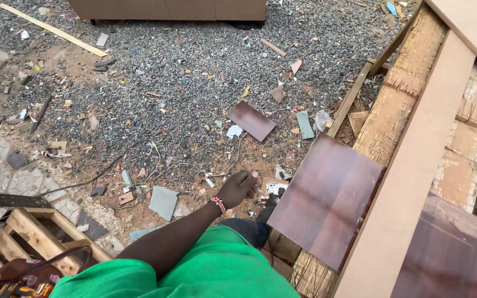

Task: Measuring, marking, and cutting a piece of wood using a circular saw and clamps.

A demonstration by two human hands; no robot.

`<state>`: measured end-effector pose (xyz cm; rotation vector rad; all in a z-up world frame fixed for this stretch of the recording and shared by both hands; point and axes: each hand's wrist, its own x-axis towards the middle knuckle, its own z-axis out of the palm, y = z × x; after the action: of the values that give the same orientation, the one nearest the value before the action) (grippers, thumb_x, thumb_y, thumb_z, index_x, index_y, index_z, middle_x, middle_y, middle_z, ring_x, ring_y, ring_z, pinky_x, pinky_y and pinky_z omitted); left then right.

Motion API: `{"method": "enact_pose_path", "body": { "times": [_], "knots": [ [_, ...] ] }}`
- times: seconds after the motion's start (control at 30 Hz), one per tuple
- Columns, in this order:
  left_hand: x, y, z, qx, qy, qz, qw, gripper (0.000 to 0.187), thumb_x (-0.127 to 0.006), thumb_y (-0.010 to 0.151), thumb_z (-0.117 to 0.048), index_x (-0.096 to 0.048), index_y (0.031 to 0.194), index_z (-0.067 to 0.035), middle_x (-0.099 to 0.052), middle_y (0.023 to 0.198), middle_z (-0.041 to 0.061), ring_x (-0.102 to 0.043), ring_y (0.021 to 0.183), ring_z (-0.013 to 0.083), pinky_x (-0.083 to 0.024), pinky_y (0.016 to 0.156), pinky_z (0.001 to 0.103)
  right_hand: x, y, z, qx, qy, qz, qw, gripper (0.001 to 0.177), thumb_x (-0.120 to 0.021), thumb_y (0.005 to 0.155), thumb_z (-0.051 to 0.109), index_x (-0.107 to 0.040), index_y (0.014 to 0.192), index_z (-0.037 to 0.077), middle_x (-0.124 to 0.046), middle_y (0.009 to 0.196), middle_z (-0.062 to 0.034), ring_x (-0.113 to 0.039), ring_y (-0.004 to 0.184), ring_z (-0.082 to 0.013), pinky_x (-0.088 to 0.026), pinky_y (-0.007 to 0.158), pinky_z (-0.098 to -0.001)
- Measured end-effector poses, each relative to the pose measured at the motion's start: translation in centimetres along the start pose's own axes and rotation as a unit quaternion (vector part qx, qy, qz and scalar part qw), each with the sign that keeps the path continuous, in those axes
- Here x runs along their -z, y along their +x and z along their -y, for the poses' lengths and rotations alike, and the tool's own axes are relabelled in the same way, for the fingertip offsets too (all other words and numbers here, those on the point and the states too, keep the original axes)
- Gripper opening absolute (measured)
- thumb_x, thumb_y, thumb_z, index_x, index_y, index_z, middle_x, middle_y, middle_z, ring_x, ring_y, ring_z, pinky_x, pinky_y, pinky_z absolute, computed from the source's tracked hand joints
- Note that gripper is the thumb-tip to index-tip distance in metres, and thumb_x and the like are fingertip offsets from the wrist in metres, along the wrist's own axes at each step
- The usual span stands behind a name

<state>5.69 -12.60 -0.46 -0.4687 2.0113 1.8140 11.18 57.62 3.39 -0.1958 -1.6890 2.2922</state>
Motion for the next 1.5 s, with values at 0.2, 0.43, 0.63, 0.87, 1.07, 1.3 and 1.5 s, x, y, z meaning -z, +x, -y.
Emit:
{"method": "enact_pose_path", "body": {
  "times": [0.2,0.43,0.63,0.87,1.07,1.3,1.5],
  "knots": [
    [-5.0,-12.2,-11.0,-0.308,0.283,0.164,0.893,0.071,-0.056,0.111,-0.067,-0.065,0.152,-0.009,-0.073,0.136,0.015,-0.074,0.120,0.0300,-0.060,0.094,0.047,-18.8,-18.0,4.0,-0.013,0.062,-0.012,0.998,0.011,-0.075,0.112,0.030,-0.074,0.115,0.019,-0.062,0.081,0.0053,-0.067,0.072,-0.0143,-0.066,0.087,-0.0350],
    [-7.7,-19.0,-14.6,-0.640,0.356,0.201,0.651,0.046,-0.058,0.122,-0.059,-0.056,0.161,-0.034,-0.051,0.186,0.012,-0.065,0.167,0.0480,-0.056,0.137,0.067,-29.8,-26.8,3.6,-0.064,-0.282,0.087,0.953,0.011,-0.090,0.093,0.010,-0.081,0.091,0.002,-0.063,0.072,-0.0070,-0.053,0.069,-0.0153,-0.040,0.063,-0.0316],
    [-3.8,-20.3,-14.7,-0.528,0.441,0.163,0.707,0.059,-0.054,0.109,-0.069,-0.078,0.112,-0.015,-0.081,0.101,0.008,-0.077,0.093,0.0355,-0.056,0.079,0.057,-34.7,-29.3,3.7,-0.095,-0.321,-0.009,0.942,0.017,-0.085,0.100,0.015,-0.082,0.095,-0.001,-0.065,0.069,-0.0136,-0.060,0.061,-0.0244,-0.052,0.062,-0.0378],
    [0.0,-19.9,-15.3,-0.392,0.427,0.237,0.779,0.118,-0.013,0.088,-0.095,-0.094,0.131,-0.020,-0.049,0.183,0.023,-0.057,0.159,0.0437,-0.051,0.119,0.067,-40.2,-28.4,1.4,-0.151,-0.402,-0.077,0.900,0.030,-0.087,0.109,0.029,-0.078,0.094,0.004,-0.064,0.065,-0.0120,-0.060,0.066,-0.0213,-0.046,0.071,-0.0388],
    [3.8,-15.5,-14.4,-0.392,0.424,0.175,0.798,0.116,-0.019,0.086,-0.097,-0.091,0.139,-0.023,-0.047,0.187,0.021,-0.036,0.176,0.0520,-0.027,0.143,0.068,-44.9,-27.2,-1.4,-0.187,-0.390,-0.039,0.901,0.016,-0.094,0.097,0.020,-0.084,0.096,0.007,-0.060,0.066,-0.0120,-0.056,0.065,-0.0200,-0.043,0.066,-0.0359],
    [8.1,-14.2,-15.7,-0.351,0.408,0.182,0.823,0.112,-0.013,0.088,-0.095,-0.096,0.080,-0.020,-0.079,0.140,0.000,-0.063,0.142,0.0400,-0.049,0.112,0.057,-45.0,-24.7,-2.3,-0.216,-0.448,-0.067,0.865,0.018,-0.092,0.099,0.025,-0.087,0.101,0.008,-0.072,0.076,-0.0155,-0.067,0.073,-0.0264,-0.051,0.074,-0.0408],
    [6.0,-10.9,-13.6,-0.351,0.357,0.291,0.816,0.096,-0.025,0.098,-0.086,-0.097,0.131,-0.031,-0.030,0.199,0.008,-0.028,0.184,0.0450,-0.028,0.146,0.063,-46.2,-23.1,-2.8,-0.303,-0.449,-0.015,0.841,0.034,-0.091,0.102,0.021,-0.092,0.132,0.004,-0.088,0.118,-0.0154,-0.081,0.116,-0.0316,-0.062,0.101,-0.0487]
  ]
}}
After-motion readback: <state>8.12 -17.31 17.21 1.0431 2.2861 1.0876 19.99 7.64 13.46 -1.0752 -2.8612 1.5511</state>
